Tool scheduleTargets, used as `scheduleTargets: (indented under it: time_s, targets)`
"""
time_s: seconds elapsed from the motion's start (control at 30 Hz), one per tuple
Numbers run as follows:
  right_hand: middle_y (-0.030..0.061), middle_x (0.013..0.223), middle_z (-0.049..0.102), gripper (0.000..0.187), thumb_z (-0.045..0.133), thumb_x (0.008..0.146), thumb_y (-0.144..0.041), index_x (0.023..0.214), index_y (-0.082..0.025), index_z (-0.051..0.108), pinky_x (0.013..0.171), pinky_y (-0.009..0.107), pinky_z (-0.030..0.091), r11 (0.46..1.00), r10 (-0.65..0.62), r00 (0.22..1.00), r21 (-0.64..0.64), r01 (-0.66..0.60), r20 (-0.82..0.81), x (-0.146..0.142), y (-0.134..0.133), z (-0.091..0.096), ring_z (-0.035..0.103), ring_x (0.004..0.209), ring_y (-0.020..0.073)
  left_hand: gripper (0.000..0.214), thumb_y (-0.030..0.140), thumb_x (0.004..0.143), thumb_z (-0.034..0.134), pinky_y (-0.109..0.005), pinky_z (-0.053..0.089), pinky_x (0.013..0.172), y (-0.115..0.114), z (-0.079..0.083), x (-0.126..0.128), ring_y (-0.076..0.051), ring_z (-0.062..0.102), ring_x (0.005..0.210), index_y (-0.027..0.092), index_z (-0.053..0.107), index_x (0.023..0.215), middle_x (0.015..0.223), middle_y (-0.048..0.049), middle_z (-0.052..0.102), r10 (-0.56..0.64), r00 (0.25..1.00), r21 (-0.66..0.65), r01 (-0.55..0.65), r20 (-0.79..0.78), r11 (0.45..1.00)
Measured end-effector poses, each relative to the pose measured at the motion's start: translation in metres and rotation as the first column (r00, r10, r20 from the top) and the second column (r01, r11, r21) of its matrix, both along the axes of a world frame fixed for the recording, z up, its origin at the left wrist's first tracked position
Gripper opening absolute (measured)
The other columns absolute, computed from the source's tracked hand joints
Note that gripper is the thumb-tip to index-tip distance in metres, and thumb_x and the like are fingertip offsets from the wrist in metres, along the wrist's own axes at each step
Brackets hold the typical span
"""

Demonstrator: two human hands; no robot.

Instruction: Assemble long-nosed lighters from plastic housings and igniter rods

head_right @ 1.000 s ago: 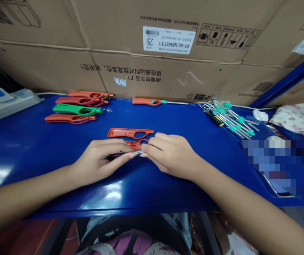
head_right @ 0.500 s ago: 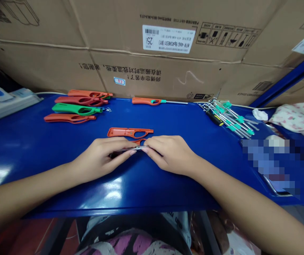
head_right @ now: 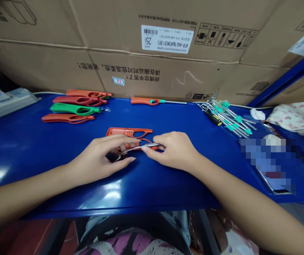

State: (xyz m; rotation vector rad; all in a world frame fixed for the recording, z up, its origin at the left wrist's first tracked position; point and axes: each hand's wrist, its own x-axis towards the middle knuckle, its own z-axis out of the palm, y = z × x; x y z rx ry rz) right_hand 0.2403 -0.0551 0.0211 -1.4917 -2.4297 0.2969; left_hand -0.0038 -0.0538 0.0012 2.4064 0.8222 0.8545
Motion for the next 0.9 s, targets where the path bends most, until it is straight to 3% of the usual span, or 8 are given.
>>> scheduleTargets:
  time_s: [0.2, 0.37, 0.5, 0.7, 0.9]
  targets:
    - [-0.0009, 0.052, 0.051, 0.054, 0.047, 0.089, -0.061, 0.055, -0.02, 0.041, 0.053, 0.027, 0.022, 0.992, -0.119, 0.991, -0.034, 0.121, 0.063, 0.007, 0.008, 0.004, 0.043, 0.05, 0.012, 0.033, 0.017, 0.09, 0.065, -0.022, 0.059, 0.072, 0.006, 0.004, -0.001, -0.014, 0.07, 0.087, 0.018, 0.067, 0.123, 0.116, -0.0074, 0.072, 0.08, 0.996, 0.073, -0.083, 0.048, 0.994]
    - [-0.0011, 0.052, 0.052, 0.054, 0.046, 0.091, -0.061, 0.056, -0.02, 0.043, 0.053, 0.028, 0.02, 0.99, -0.105, 0.984, -0.073, 0.117, 0.146, 0.011, 0.008, 0.006, 0.041, 0.051, 0.0124, 0.019, 0.018, 0.094, 0.063, -0.022, 0.058, 0.077, 0.012, 0.007, -0.003, -0.014, 0.071, 0.087, 0.017, 0.072, 0.11, 0.105, -0.0064, 0.075, 0.115, 0.991, 0.156, -0.125, 0.073, 0.98]
    - [0.0001, 0.056, 0.056, 0.052, 0.045, 0.093, -0.06, 0.059, -0.02, 0.049, 0.054, 0.028, 0.02, 0.993, -0.035, 0.974, -0.099, 0.058, 0.226, 0.012, 0.007, 0.008, 0.043, 0.052, 0.0127, 0.016, 0.021, 0.097, 0.06, -0.026, 0.058, 0.081, 0.019, 0.001, -0.006, -0.017, 0.072, 0.089, 0.016, 0.074, 0.103, 0.1, -0.0074, 0.077, 0.085, 0.995, 0.174, -0.091, 0.041, 0.98]
    - [0.0017, 0.057, 0.059, 0.053, 0.045, 0.093, -0.059, 0.06, -0.02, 0.056, 0.052, 0.028, 0.018, 0.988, -0.012, 0.931, -0.137, 0.066, 0.364, 0.015, 0.009, 0.009, 0.04, 0.05, 0.0128, 0.018, 0.017, 0.097, 0.059, -0.035, 0.057, 0.088, 0.026, -0.007, -0.006, -0.02, 0.071, 0.095, 0.018, 0.073, 0.108, 0.103, -0.0072, 0.078, 0.002, 0.999, 0.201, 0.009, -0.054, 0.979]
    - [0.0058, 0.068, 0.067, 0.051, 0.042, 0.096, -0.058, 0.07, -0.02, 0.065, 0.052, 0.028, 0.018, 0.992, 0.015, 0.894, -0.115, 0.042, 0.448, 0.017, 0.009, 0.007, 0.053, 0.057, 0.0169, 0.017, 0.015, 0.096, 0.06, -0.034, 0.057, 0.09, 0.03, -0.014, -0.006, -0.019, 0.072, 0.097, 0.018, 0.072, 0.108, 0.105, -0.0062, 0.077, -0.059, 0.997, 0.163, 0.066, -0.048, 0.984]
